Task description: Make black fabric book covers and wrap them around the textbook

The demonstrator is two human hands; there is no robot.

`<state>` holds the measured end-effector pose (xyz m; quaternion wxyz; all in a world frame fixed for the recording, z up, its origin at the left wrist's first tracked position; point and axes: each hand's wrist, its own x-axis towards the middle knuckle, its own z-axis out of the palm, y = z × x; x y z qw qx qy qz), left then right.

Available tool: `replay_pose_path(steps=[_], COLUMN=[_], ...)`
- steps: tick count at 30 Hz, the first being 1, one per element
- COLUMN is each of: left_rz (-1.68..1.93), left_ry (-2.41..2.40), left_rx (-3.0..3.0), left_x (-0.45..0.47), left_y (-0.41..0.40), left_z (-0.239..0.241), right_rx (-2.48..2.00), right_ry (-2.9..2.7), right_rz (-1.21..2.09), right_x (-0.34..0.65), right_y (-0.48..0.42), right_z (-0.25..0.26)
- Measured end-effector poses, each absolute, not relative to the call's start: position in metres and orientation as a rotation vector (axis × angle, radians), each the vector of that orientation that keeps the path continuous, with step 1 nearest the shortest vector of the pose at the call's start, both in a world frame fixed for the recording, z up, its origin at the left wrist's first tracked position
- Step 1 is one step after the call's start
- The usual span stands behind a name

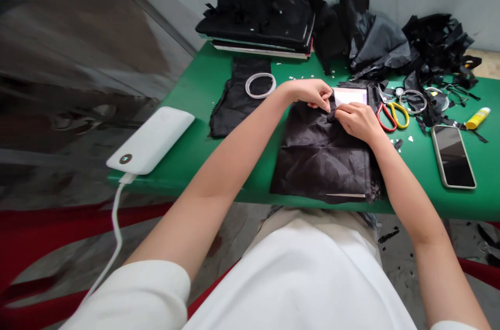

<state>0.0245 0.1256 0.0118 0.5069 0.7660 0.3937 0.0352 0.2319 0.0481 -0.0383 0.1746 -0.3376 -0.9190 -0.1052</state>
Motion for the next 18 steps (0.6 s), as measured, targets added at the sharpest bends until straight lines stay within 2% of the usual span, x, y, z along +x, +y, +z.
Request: replay_pose_path(steps=[4, 9, 18], left_rz=[0.036, -0.223, -0.426], left_ry=[1.098, 1.301, 1.425], left_rx=[1.947, 2.137, 2.143], left_x=[0.038, 0.053, 0.066], left_y=[0.117, 0.109, 0.111], left_z=[0.027, 0.048, 0.052], right_rx=[-0.963, -0.988, -0.870], right_ry=[-2.584, -2.585, -2.579], right_rz=[-0.296, -0.262, -0.185], right_x=[0.232, 0.232, 0.232], right_y=[0.048, 0.049, 0.049], right_z=[-0.039, -0.039, -0.036])
